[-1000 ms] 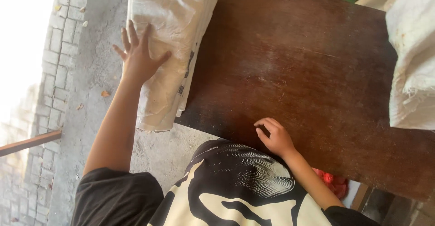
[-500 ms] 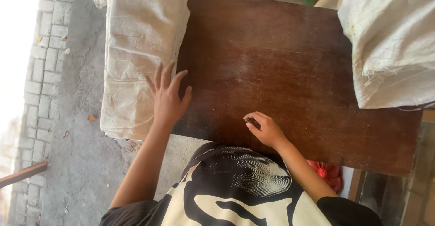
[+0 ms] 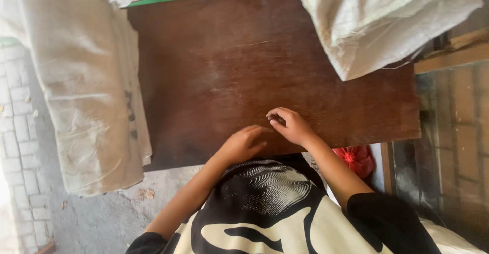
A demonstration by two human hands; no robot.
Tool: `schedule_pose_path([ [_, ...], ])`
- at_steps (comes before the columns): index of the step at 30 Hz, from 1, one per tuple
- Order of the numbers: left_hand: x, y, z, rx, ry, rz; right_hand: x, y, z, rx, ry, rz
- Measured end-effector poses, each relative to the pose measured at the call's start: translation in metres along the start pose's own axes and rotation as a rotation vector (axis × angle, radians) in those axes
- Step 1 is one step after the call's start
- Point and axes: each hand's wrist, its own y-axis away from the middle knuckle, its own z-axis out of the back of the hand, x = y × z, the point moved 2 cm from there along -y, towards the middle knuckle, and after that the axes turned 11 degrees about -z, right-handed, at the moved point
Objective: Folding and organizing empty woven salt bags on a table.
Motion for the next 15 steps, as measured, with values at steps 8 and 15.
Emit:
schedule_pose_path([
  [8, 0.004, -0.054, -0.062, 0.213, 0.127, 0.049, -0.052, 0.003, 0.096, -0.24, -0.021, -0.033],
  [15, -0.007, -0.101, -0.094, 0.146, 0.16, 0.18, -0.126, -0.027, 0.165, -0.599, -0.055, -0.094],
])
